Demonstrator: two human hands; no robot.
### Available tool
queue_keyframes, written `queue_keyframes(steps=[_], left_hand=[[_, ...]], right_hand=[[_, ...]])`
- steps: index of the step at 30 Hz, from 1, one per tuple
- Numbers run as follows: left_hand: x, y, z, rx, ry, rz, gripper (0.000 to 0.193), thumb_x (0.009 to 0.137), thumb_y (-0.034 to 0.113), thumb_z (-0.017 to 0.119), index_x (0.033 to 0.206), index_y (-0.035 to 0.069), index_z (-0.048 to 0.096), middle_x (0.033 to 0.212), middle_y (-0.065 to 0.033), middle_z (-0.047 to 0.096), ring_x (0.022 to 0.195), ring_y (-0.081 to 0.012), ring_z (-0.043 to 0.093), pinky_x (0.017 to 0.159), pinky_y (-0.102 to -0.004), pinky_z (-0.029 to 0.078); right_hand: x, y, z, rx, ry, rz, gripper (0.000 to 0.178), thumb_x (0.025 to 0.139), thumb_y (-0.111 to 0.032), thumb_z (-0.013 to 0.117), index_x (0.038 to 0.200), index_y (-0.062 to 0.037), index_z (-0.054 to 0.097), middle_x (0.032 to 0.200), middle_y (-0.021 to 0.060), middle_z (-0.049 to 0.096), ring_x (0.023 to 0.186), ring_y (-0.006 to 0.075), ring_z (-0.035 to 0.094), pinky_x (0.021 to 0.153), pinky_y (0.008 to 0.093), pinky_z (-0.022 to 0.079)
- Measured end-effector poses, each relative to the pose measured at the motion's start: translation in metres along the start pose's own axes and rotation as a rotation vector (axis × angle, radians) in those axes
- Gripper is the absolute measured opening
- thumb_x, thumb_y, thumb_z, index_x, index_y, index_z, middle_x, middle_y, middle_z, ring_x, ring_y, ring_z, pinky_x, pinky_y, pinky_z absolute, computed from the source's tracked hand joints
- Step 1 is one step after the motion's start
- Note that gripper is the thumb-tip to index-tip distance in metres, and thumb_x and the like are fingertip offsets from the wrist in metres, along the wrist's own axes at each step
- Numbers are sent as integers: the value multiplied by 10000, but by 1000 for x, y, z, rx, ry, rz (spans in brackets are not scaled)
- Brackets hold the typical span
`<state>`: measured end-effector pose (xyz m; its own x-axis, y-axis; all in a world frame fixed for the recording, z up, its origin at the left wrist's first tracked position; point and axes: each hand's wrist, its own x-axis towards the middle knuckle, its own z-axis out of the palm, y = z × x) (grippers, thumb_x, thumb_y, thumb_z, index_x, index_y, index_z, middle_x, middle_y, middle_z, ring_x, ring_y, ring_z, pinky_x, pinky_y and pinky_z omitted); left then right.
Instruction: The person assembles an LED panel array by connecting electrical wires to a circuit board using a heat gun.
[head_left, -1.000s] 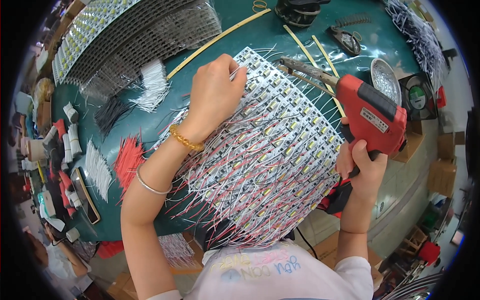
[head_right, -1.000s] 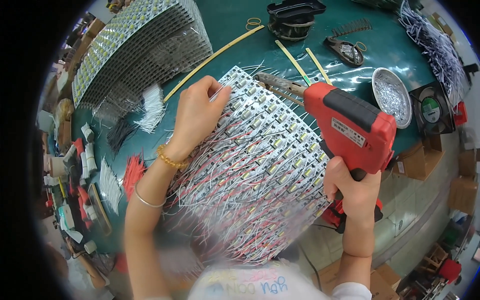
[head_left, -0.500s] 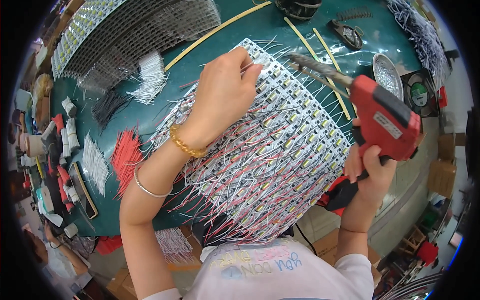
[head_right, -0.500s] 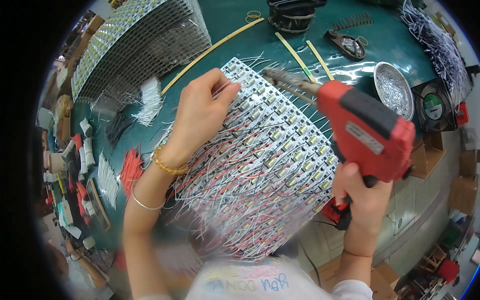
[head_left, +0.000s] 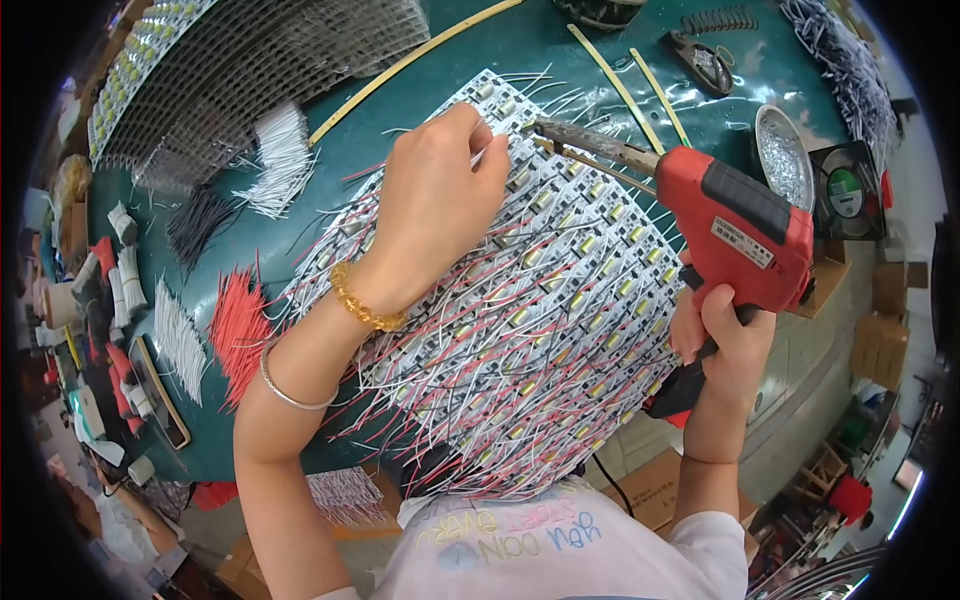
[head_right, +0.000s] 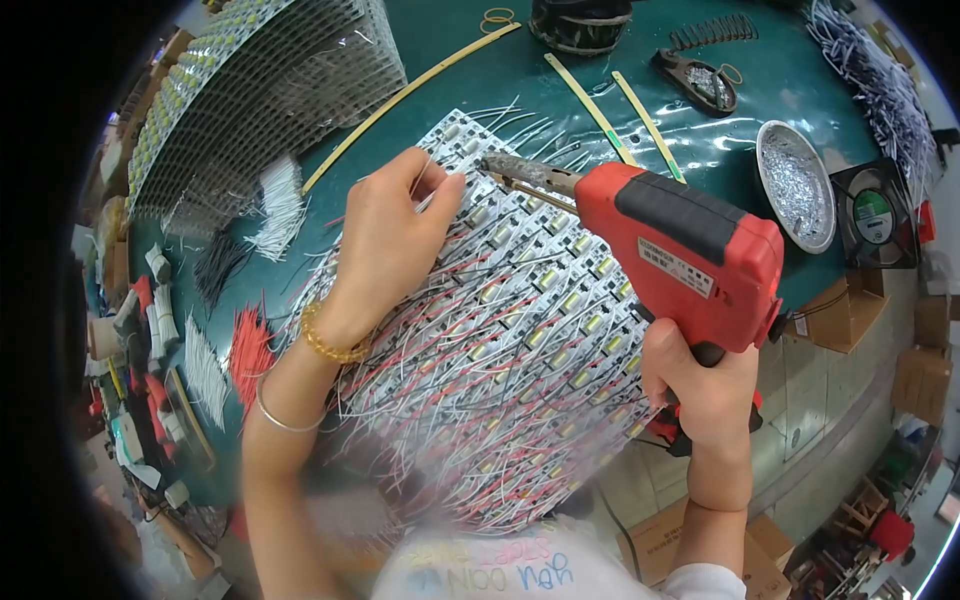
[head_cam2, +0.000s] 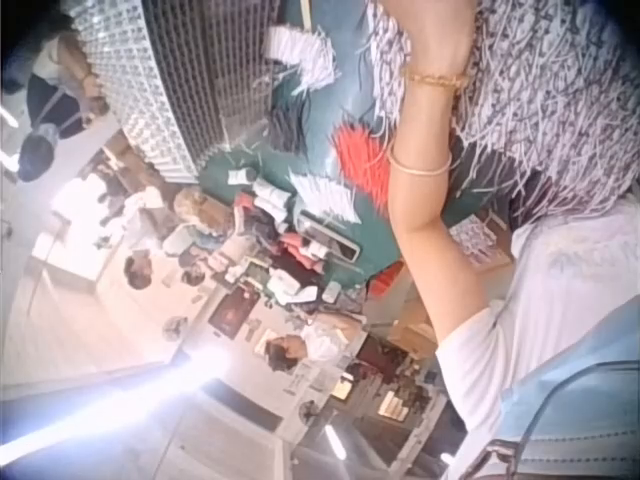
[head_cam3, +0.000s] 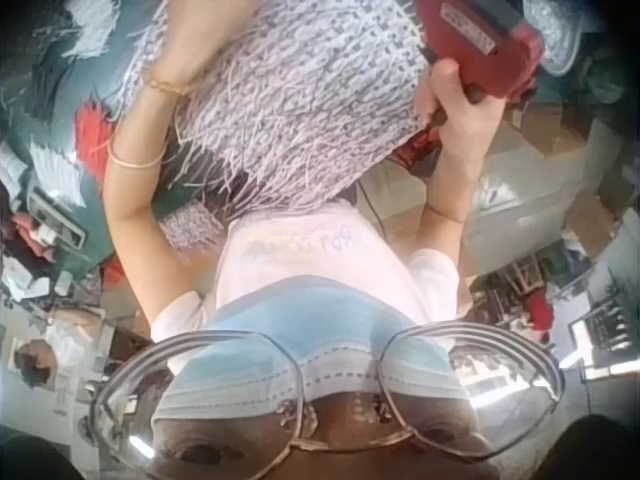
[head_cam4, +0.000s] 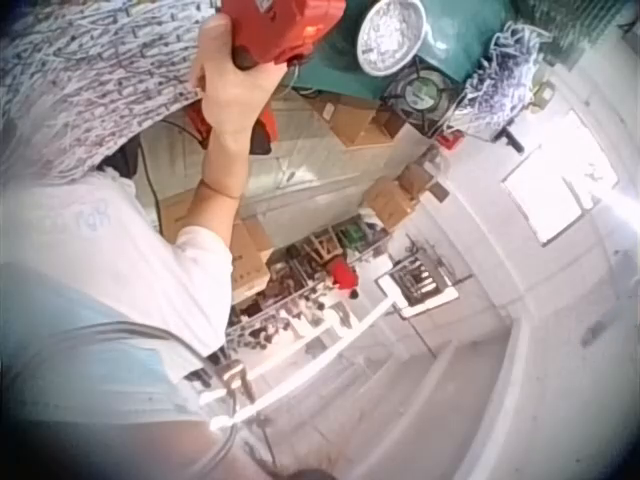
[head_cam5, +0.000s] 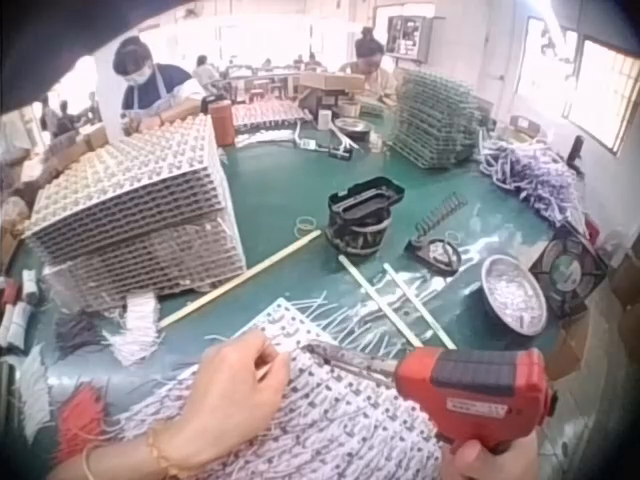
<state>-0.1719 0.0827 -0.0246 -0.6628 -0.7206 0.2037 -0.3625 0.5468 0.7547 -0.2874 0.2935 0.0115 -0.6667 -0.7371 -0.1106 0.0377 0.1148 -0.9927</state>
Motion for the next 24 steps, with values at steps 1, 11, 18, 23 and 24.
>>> queue_keyframes(steps=[1, 11, 18, 23, 24], left_hand=[[0, 1, -1, -6, -15, -17, 180, 774, 105, 582, 680, -37, 523, 639, -196, 573, 583, -354, 558, 548, -412, 425], [-2, -3, 4, 22, 21, 51, 165, 771, 84, 583, 681, -21, 493, 651, -181, 569, 591, -340, 553, 546, -408, 427], [-2, -3, 4, 23, 27, 64, 169, 771, 87, 583, 677, -25, 499, 645, -184, 570, 586, -343, 556, 540, -410, 427], [-1, -2, 1, 9, 6, 28, 177, 768, 92, 586, 664, -28, 508, 621, -187, 566, 566, -348, 553, 537, -408, 430], [-1, -3, 2, 9, 5, 28, 177, 768, 92, 586, 664, -28, 508, 621, -187, 566, 566, -348, 553, 537, -408, 430]], right_hand=[[1, -1, 1, -2, 1, 1, 506, 855, -366, 564, 1067, 83, 465, 457, 28, 438, 335, 94, 386, 364, 227, 319], [1, 1, -3, 144, -16, 93, 450, 801, -93, 640, 1178, 31, 428, 609, 34, 516, 401, 73, 424, 355, 216, 319], [2, 0, -2, 69, -8, 75, 435, 786, -99, 659, 1149, 30, 456, 619, 28, 523, 403, 62, 416, 351, 210, 318], [1, 2, -4, 126, -31, 46, 444, 776, -89, 670, 1148, 29, 457, 631, 27, 523, 407, 56, 411, 351, 204, 313], [1, 2, -4, 125, -30, 46, 444, 776, -89, 670, 1148, 29, 457, 631, 27, 523, 407, 56, 411, 351, 204, 313]])
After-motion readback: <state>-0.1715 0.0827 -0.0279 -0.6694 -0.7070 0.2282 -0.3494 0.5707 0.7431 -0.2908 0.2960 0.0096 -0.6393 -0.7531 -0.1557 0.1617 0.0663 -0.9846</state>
